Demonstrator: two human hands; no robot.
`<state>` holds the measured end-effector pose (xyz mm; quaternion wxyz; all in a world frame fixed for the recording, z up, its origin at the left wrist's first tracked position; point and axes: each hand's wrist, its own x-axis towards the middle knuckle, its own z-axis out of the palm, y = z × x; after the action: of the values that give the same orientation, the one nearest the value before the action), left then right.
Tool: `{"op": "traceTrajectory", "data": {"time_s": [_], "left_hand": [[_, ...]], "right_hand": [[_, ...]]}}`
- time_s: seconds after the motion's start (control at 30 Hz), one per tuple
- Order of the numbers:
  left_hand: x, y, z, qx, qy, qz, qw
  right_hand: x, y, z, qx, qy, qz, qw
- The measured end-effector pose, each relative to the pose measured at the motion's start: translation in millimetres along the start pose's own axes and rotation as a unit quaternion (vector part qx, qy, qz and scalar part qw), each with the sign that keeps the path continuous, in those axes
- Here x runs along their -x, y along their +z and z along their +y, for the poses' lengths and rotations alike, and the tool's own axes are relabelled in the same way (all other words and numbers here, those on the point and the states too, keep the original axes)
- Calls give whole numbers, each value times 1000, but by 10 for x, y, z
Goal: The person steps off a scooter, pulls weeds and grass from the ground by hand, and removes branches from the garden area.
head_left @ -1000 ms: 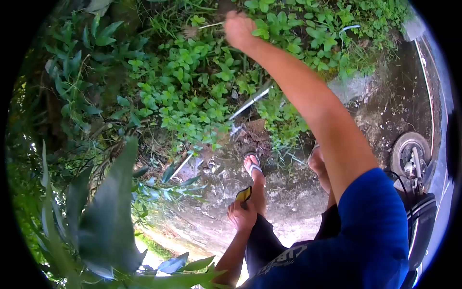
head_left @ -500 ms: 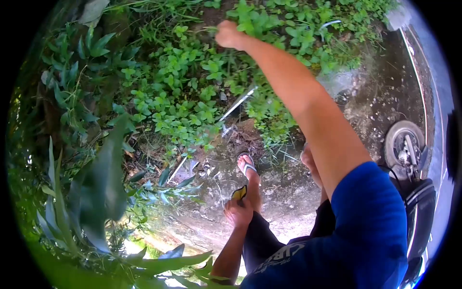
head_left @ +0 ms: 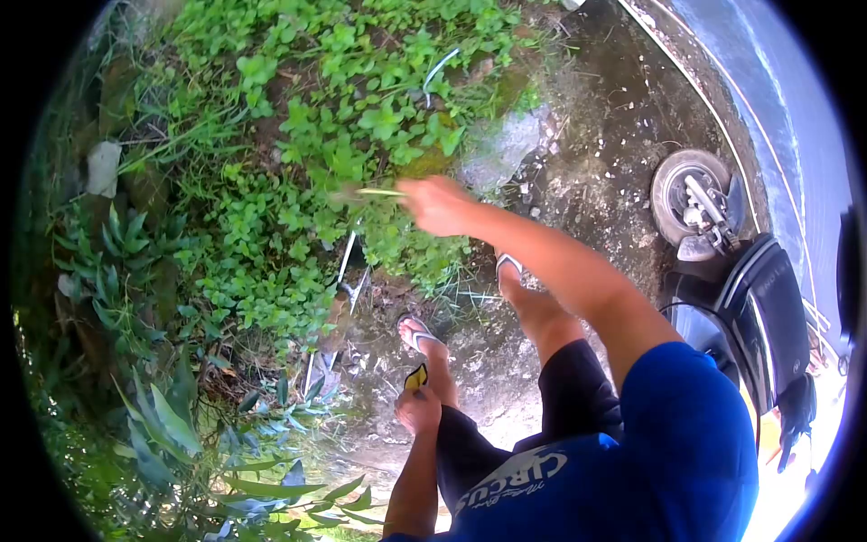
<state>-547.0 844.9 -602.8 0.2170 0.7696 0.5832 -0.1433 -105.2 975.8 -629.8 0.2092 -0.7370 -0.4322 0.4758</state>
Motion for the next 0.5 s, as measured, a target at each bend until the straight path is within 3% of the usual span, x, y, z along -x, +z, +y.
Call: {"op": "traceTrajectory", "data": {"time_s": [0.1,0.17,0.27,0.33,0.4,0.5], "left_hand": [[107,-43,60,-25,15,-29,999],[59,43,223,-19,28,-38,999],[212,-3,316,-4,45,-31,999],[225,78,311,2,23,-15,1000],[341,77,287,-15,-1,4,1000],[392,97,227,-19,-51,10,998]], "right_hand": [[390,-356,576,153,91,33,984],[367,-337,1291,279,30,154,947],[191,-683,1366,310,8,100,945],[-212,-805,1261,350,-69,59,932],[-631,-801,1280,390,-178,95,899],[-1213,-834,1270,372,-158,88,911]]}}
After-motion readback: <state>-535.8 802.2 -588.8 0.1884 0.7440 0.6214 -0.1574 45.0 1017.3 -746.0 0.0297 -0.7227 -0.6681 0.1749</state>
